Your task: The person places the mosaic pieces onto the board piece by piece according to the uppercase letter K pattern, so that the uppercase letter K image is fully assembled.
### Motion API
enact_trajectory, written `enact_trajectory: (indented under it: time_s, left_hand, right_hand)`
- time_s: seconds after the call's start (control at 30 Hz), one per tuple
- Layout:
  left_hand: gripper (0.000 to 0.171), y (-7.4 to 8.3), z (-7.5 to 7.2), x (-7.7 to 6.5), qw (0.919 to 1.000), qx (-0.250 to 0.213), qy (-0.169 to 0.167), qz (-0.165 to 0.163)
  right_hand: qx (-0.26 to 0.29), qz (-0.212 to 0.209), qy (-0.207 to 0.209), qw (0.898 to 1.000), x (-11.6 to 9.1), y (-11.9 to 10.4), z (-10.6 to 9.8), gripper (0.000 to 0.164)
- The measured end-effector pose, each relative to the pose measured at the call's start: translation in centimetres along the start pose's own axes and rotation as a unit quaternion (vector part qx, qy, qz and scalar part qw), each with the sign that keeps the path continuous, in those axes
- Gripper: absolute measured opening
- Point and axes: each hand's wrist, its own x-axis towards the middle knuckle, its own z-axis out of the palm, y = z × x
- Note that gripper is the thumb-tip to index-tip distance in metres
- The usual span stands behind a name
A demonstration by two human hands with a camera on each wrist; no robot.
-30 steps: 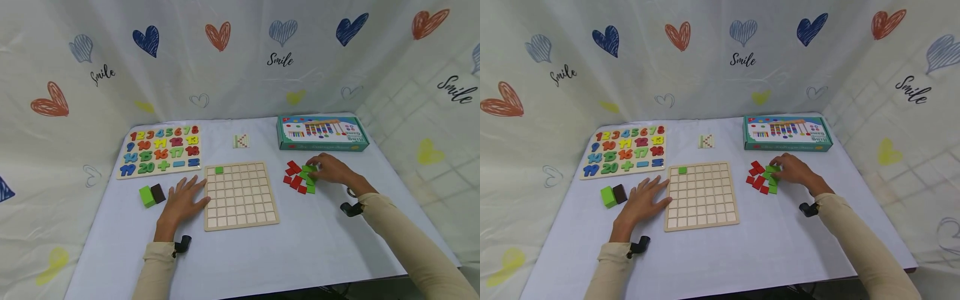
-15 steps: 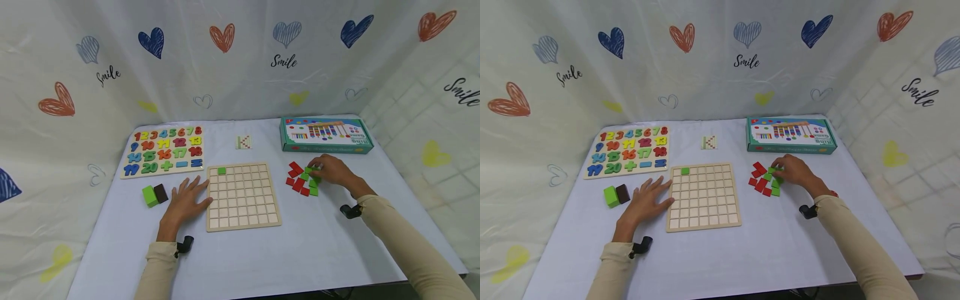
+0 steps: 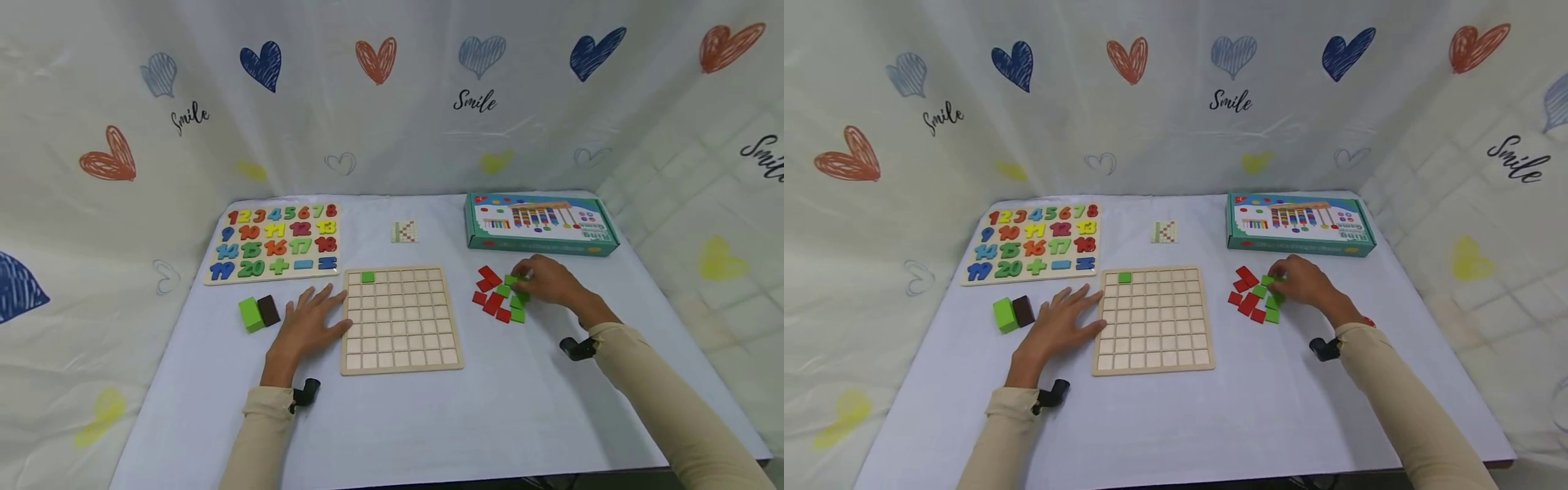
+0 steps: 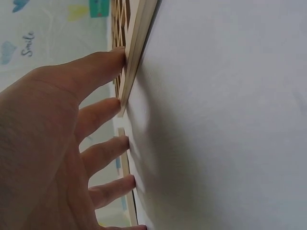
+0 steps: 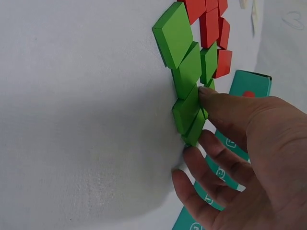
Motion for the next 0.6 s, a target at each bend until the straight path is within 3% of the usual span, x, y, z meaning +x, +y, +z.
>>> enact_trajectory:
  time_s: [0.37, 0.6]
  left_hand:
    - [0.073, 0.1, 0.1, 0.0, 1.0000, 0.003, -0.002, 0.005]
    - [0.073, 0.0, -0.1, 0.1, 0.9999, -0.005, 0.005, 0.010]
  right_hand:
    - [0.027, 0.020, -0.001, 0.999, -0.1, 1.0, 0.0, 0.033]
    - [0.034, 0.009, 0.035, 0.999, 0.0, 1.1, 0.4, 0.025]
